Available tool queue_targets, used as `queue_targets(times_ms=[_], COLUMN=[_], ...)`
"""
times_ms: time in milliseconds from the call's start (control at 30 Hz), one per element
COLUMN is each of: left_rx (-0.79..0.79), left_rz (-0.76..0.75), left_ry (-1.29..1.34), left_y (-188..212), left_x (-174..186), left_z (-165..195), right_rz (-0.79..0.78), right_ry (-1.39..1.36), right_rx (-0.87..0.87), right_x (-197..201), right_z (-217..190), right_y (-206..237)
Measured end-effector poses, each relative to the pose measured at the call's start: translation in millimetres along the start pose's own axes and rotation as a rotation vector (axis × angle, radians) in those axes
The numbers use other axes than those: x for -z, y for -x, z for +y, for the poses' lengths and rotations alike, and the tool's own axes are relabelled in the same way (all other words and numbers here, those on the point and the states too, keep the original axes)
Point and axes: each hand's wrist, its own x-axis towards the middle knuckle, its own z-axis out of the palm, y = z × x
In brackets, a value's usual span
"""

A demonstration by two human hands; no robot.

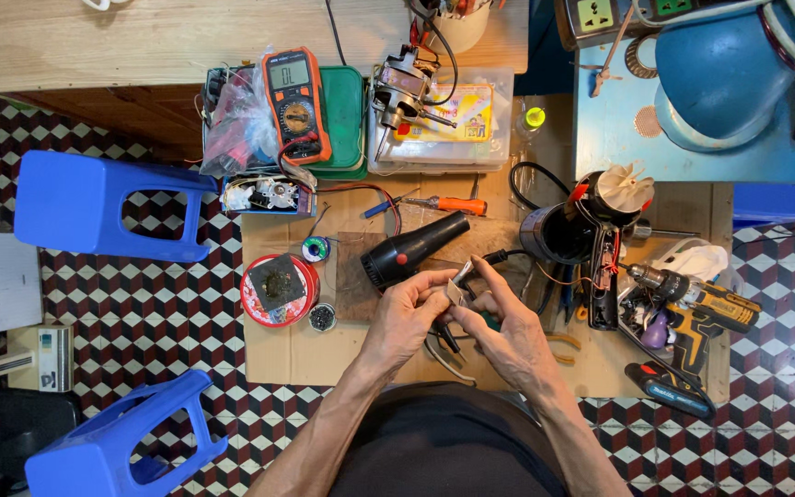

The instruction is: The person repairs an electrical cord by stripping insulation, twisting exposed wires, and crimping a connector. They use pliers and a wire stripper to prepare the wires and secure the connection.

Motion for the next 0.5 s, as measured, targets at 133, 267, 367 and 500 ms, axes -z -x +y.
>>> queue_targets(times_ms=[133, 267, 367, 500], left_rx=[0.04, 0.026, 0.034, 0.066], left_rz=[0.0, -0.015, -0.024, -0.052], left_ry=[-0.11, -0.096, -0.074, -0.08], left_y=[2, 4, 6, 6], left_x=[1, -1, 1, 5], left_z=[4, 7, 7, 6], right_rz=[0.008, -0.025, -0.039, -0.047], right_ry=[0.043, -0.012, -0.097, -0.154], right_rx=[-0.017, 0.019, -0.023, -0.053], right_x=[1, 0, -3, -8], right_z=[8, 17, 24, 31], right_y=[-1, -1, -2, -5])
